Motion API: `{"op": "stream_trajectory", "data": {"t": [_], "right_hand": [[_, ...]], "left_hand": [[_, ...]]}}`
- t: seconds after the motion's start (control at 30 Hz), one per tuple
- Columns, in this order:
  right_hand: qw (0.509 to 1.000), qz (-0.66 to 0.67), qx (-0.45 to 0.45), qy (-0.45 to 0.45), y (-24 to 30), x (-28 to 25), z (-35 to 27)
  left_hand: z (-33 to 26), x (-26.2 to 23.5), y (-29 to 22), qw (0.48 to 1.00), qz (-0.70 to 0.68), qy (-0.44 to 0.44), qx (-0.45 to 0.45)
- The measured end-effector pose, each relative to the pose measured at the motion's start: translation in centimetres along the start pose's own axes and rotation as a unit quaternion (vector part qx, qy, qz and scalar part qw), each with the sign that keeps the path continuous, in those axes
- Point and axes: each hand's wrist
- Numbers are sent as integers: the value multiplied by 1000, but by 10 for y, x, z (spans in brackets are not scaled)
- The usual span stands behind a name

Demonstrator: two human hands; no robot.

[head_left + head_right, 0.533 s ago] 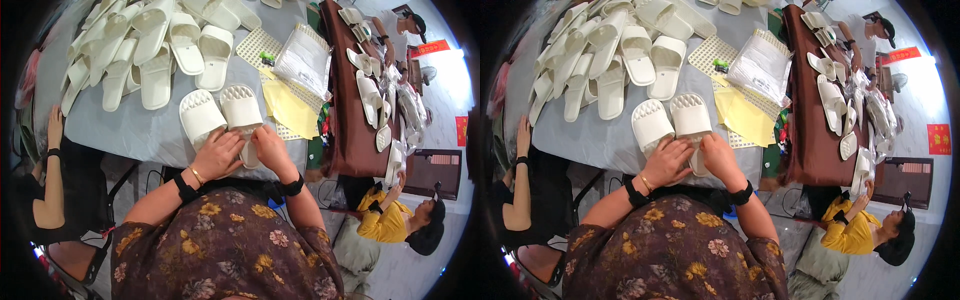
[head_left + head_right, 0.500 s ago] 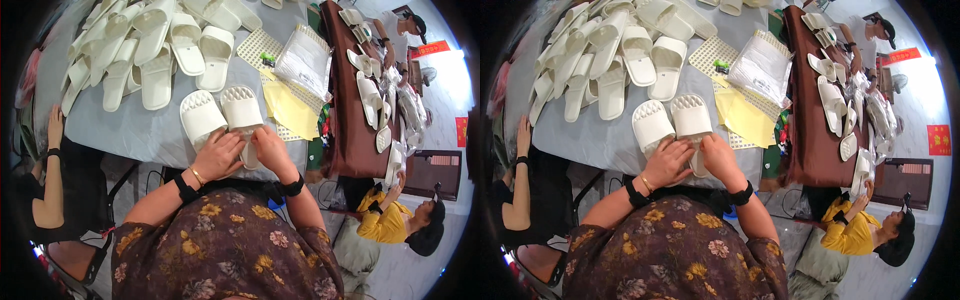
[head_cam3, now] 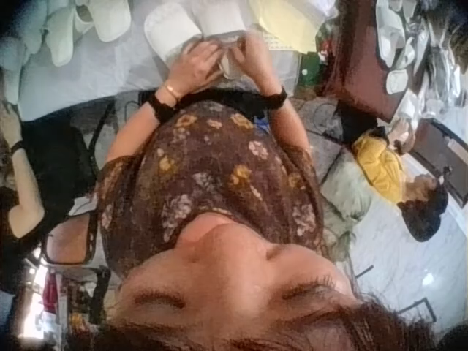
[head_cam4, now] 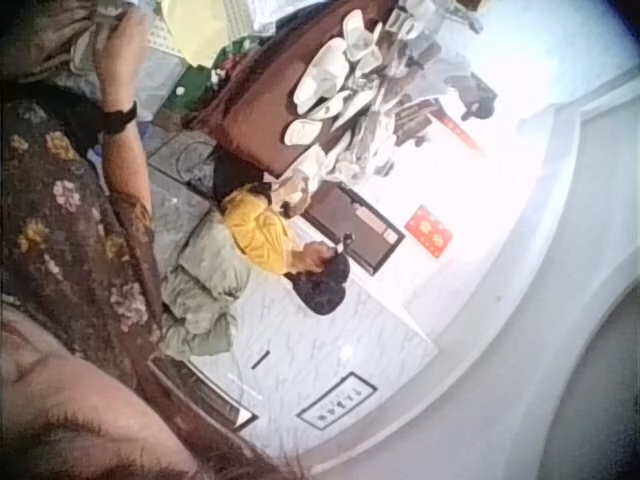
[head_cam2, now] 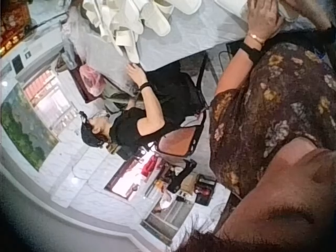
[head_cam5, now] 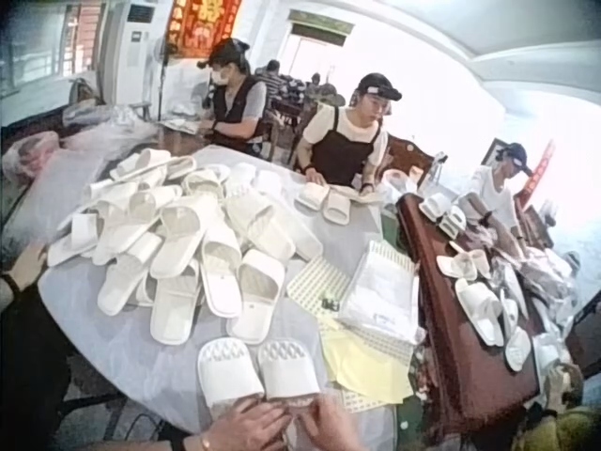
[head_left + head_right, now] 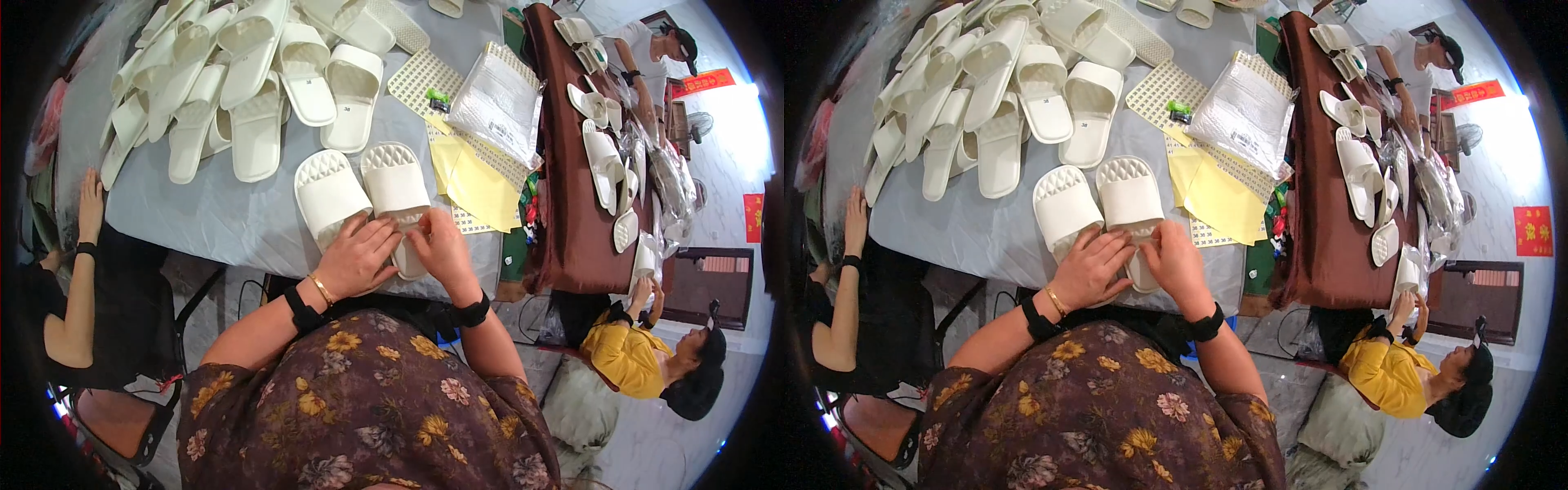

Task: Inspecting and sorting white slippers at a manufacturing workbench.

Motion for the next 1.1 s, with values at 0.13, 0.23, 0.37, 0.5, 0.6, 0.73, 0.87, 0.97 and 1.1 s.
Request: {"op": "stream_trajectory", "data": {"t": [0.13,0.23,0.37,0.5,0.6,0.73,0.87,0.97,1.1], "right_hand": [[999,-8,46,-11,-2,9,1],[995,-3,93,-36,0,6,6],[995,43,79,-30,4,8,2],[990,46,86,-104,-10,14,8],[982,133,102,-91,-17,12,-2],[974,171,64,-137,-27,22,-17],[982,144,83,-87,-22,17,-20],[983,137,81,-88,-22,18,-20],[982,146,69,-94,-25,18,-19]], "left_hand": [[2,-1,-2,1000,1,7,3],[2,-1,-2,1000,6,6,3],[2,-1,-1,1000,16,0,12],[5,-5,-3,1000,4,6,8],[1,-14,-6,1000,-17,-14,21],[-15,-28,-12,996,-63,-35,-44],[-14,-32,-20,993,-40,-45,-104],[2,-32,-29,994,21,-61,-85],[25,-24,-35,984,52,-24,-169]]}}
Point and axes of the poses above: each hand's wrist, its own z-axis towards the middle knuckle, its own x-axis out of the palm, y = z × x, and after that the axes turned 9 degrees about -z, right-handed
